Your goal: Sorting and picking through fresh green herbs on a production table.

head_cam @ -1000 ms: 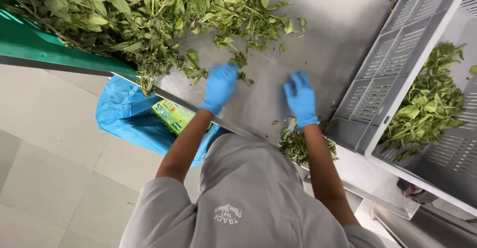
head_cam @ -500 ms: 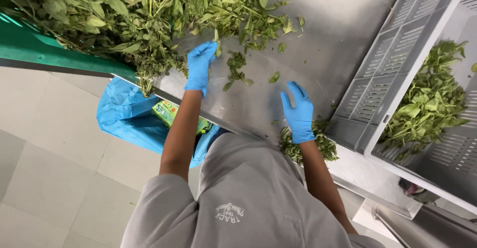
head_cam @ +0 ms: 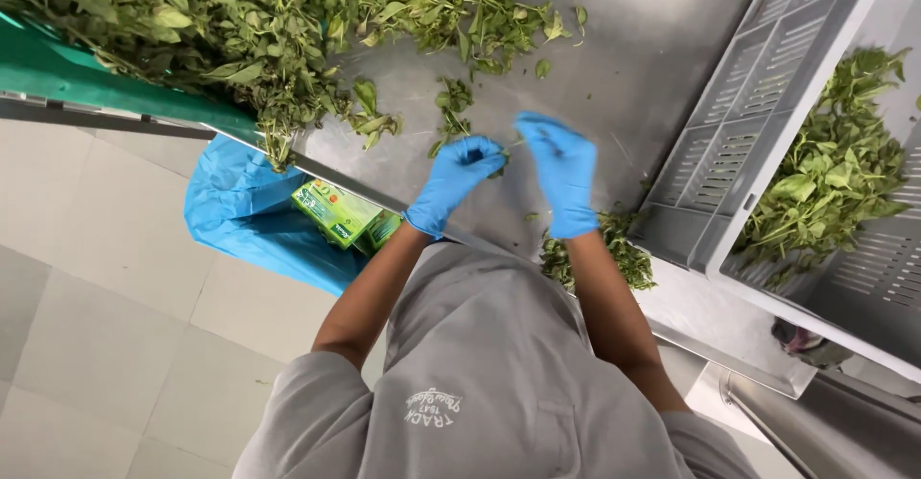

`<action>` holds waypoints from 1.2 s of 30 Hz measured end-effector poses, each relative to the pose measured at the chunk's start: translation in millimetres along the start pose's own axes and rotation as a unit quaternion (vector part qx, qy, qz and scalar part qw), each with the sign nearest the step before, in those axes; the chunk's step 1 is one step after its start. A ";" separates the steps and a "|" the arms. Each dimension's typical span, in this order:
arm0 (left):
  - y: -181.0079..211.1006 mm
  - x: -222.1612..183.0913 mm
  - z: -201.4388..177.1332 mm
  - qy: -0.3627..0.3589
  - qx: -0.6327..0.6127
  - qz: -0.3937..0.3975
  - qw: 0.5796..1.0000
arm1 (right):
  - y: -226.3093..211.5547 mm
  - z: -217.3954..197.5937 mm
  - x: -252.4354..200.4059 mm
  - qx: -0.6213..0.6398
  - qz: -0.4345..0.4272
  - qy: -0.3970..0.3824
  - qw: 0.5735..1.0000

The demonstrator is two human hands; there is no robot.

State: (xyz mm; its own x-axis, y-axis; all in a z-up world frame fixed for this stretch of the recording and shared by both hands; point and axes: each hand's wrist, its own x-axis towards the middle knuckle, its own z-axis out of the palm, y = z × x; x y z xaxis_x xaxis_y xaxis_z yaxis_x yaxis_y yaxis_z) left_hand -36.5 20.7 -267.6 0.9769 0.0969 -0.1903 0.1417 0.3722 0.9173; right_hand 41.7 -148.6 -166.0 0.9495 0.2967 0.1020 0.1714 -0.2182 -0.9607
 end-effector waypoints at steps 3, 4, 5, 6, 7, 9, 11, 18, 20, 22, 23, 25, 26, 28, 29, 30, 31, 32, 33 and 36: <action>-19.1 -5.3 -19.3 0.039 0.062 -0.002 0.997 | -20.1 -45.8 -10.9 0.046 0.015 0.108 0.993; -28.0 -4.3 -29.4 0.055 0.070 0.004 0.996 | -31.8 -62.5 -14.5 0.096 0.019 0.156 0.983; -40.5 -2.3 -44.1 0.054 0.071 0.004 0.996 | -41.2 -75.2 -21.0 0.095 0.019 0.158 0.983; -54.2 -2.4 -58.0 0.108 0.026 0.007 0.994 | -50.6 -88.2 -29.4 0.023 0.016 0.162 0.986; -67.9 -2.3 -71.9 0.163 -0.018 0.010 0.986 | -60.1 -101.1 -37.6 -0.050 0.013 0.165 0.985; -32.1 -9.7 -70.4 0.211 -0.049 -0.040 0.975 | -63.4 -115.6 -55.3 -0.099 0.019 0.170 0.980; -16.6 -11.7 -75.3 0.261 -0.079 -0.090 0.958 | -63.9 -126.1 -73.1 -0.147 0.026 0.172 0.974; -43.2 5.0 -79.4 0.214 -0.005 -0.030 0.976 | -78.3 -136.5 -114.1 -0.312 0.010 0.117 0.943; -43.9 4.1 -65.3 0.148 0.031 0.034 0.988 | -70.1 -136.4 -119.1 -0.374 0.015 0.086 0.923; -19.7 -3.4 -38.5 0.040 0.308 0.069 0.948 | -56.2 -134.1 -119.4 -0.546 0.133 -0.161 0.811; -12.6 -1.8 -33.0 0.039 0.308 0.070 0.948 | -56.9 -127.5 -114.6 -0.547 0.132 -0.159 0.811; -0.7 -5.6 -21.8 0.147 0.573 0.182 0.785 | -57.9 -114.9 -106.6 -0.549 0.190 -0.204 0.787; 8.1 -1.1 -22.6 0.146 0.573 0.181 0.786 | -60.0 -103.4 -98.7 -0.549 0.192 -0.206 0.787; 25.8 9.2 -23.5 0.226 0.534 0.095 0.809 | -64.2 -81.2 -82.5 -0.448 0.010 -0.055 0.892; 32.7 12.2 -22.5 0.226 0.533 0.095 0.810 | -47.9 -62.8 -71.4 -0.449 0.010 -0.055 0.892; 41.1 16.6 -22.6 0.272 0.577 0.159 0.754 | -31.3 -43.6 -57.8 -0.416 -0.004 -0.075 0.906; 49.8 20.6 -22.7 0.315 0.613 0.221 0.690 | -15.3 -24.4 -44.4 -0.382 -0.018 -0.094 0.919; 34.8 25.0 -33.4 0.317 0.613 0.223 0.688 | -1.8 -4.2 -32.8 -0.382 -0.021 -0.094 0.919; 20.0 29.7 -44.1 0.275 0.617 0.203 0.709 | 11.4 16.1 -20.9 -0.350 -0.076 -0.110 0.927; -18.0 35.3 -67.3 0.197 0.546 0.166 0.797 | 68.2 64.0 5.6 -0.322 -0.150 -0.136 0.925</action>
State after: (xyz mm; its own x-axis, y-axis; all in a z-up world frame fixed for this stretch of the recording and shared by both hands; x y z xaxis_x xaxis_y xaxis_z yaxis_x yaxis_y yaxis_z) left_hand -15.3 79.6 -314.4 0.8941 0.3852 0.2287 0.1504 -0.7390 0.6568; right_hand 41.9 -102.3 -247.5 0.7480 0.6374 0.1853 0.6198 -0.5708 -0.5385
